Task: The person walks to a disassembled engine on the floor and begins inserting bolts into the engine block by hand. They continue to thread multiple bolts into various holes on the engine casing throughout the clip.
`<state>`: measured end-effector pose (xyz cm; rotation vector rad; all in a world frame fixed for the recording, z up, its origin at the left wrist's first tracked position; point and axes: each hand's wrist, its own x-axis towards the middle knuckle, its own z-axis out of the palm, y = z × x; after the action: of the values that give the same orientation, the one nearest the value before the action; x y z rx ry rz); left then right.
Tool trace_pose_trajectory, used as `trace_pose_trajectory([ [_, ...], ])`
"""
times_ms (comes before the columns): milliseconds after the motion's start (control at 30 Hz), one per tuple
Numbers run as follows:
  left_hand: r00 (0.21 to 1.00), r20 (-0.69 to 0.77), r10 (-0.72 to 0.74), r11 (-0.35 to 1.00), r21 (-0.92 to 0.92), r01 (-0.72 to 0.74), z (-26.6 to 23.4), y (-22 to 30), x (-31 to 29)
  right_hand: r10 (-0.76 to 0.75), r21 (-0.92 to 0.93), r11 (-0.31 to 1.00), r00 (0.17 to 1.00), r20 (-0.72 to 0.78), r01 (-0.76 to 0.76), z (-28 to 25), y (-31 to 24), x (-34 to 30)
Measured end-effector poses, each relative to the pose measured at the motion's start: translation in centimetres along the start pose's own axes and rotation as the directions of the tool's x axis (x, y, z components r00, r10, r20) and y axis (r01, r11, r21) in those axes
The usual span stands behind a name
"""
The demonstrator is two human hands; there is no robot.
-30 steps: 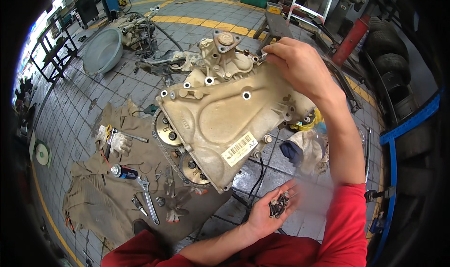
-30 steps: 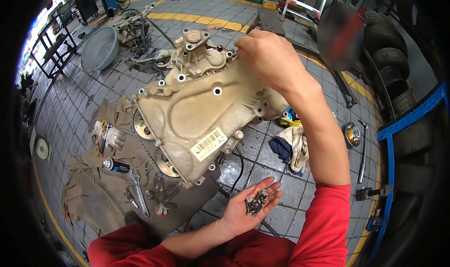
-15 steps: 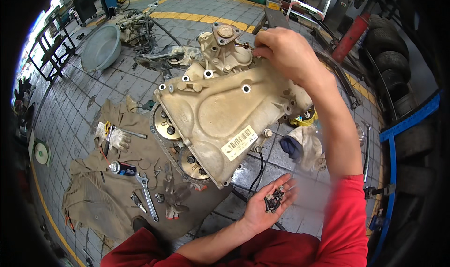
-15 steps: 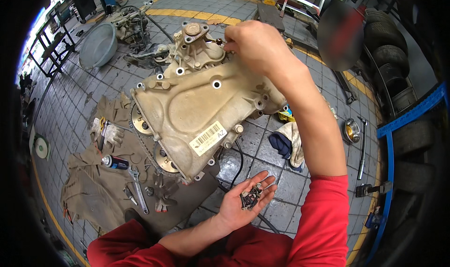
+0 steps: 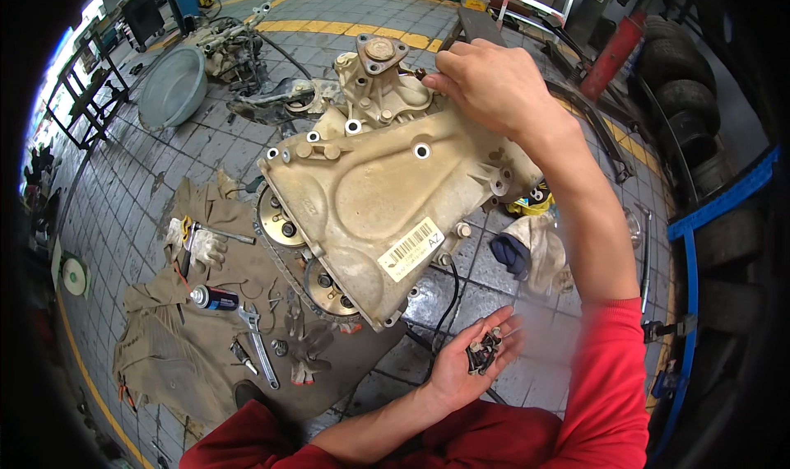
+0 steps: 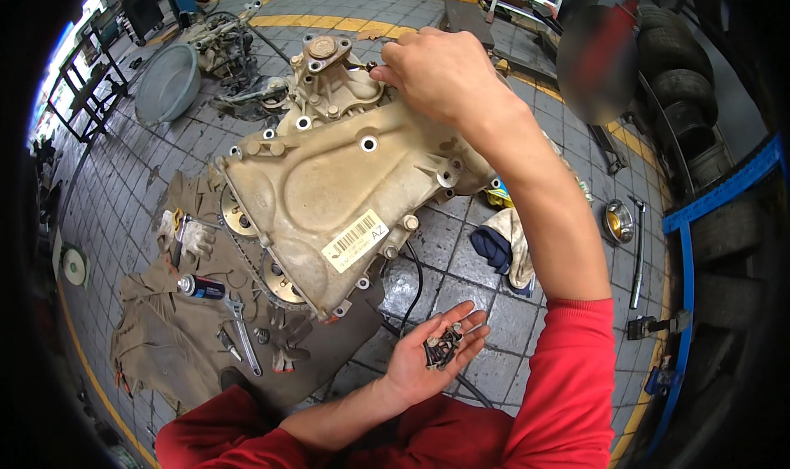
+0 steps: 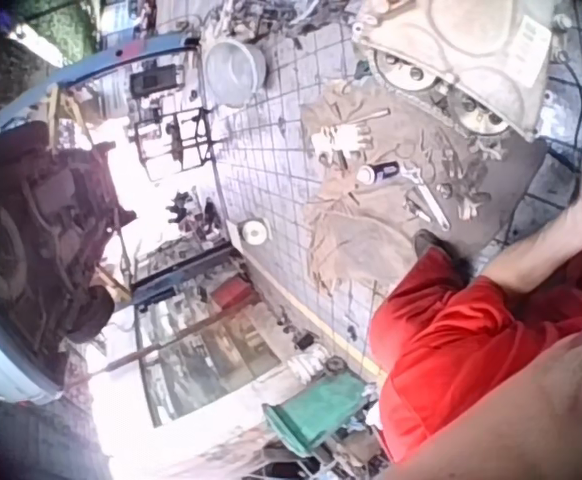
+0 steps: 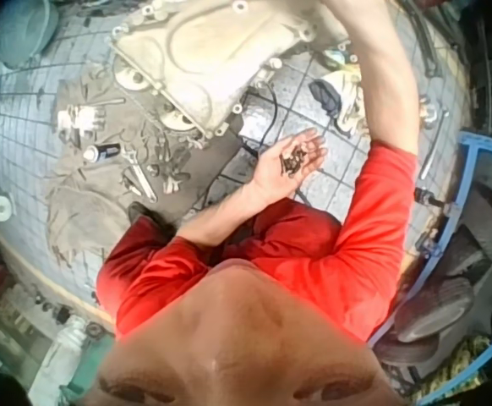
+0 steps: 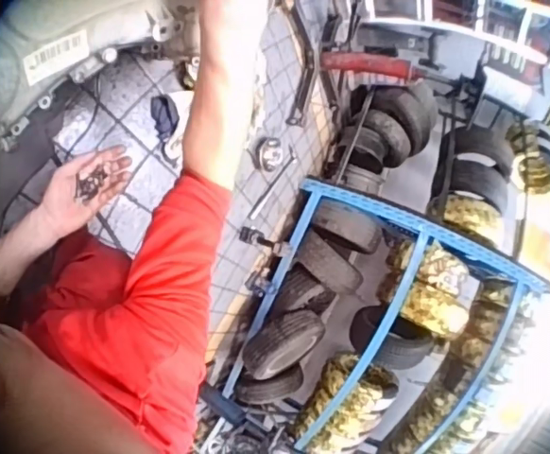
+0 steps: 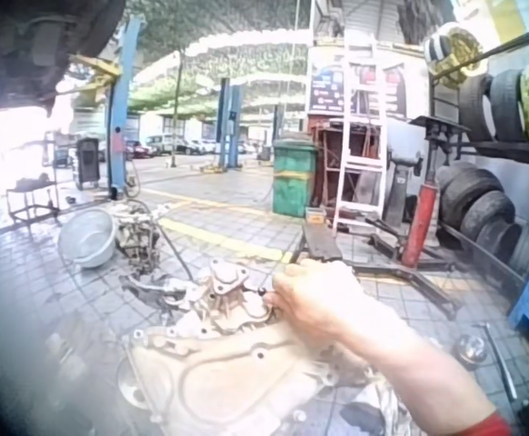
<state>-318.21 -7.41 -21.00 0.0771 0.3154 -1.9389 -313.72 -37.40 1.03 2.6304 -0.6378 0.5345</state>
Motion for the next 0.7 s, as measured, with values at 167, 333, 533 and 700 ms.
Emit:
trace_pose_trajectory([
  [167,1.0,-0.002,-0.001,0.999,0.036,0.001,0.9,-0.2,0.8,-0.027,0.075,0.997,0.998,-0.049,0.031,-1.0,0.7,-0.5],
  [333,0.999,-0.037,0.015,1.0,0.02,-0.014,-0.5,-0.1,0.7,0.004,-0.014,1.0,0.999,0.034,-0.003,0.0,-1.2,1.5],
  [533,0.989,-0.119,-0.092,0.988,0.116,0.106,1.1,-0.1,0.9,0.043,0.145,0.989,0.999,-0.009,-0.041,-0.9,0.0,-1.2],
  [700,0.993,-0.052,-0.102,0.973,0.204,0.111,1.0,-0.2,0.0,0.122,-0.022,0.993,0.979,0.163,-0.12,1.3,0.7,0.6],
])
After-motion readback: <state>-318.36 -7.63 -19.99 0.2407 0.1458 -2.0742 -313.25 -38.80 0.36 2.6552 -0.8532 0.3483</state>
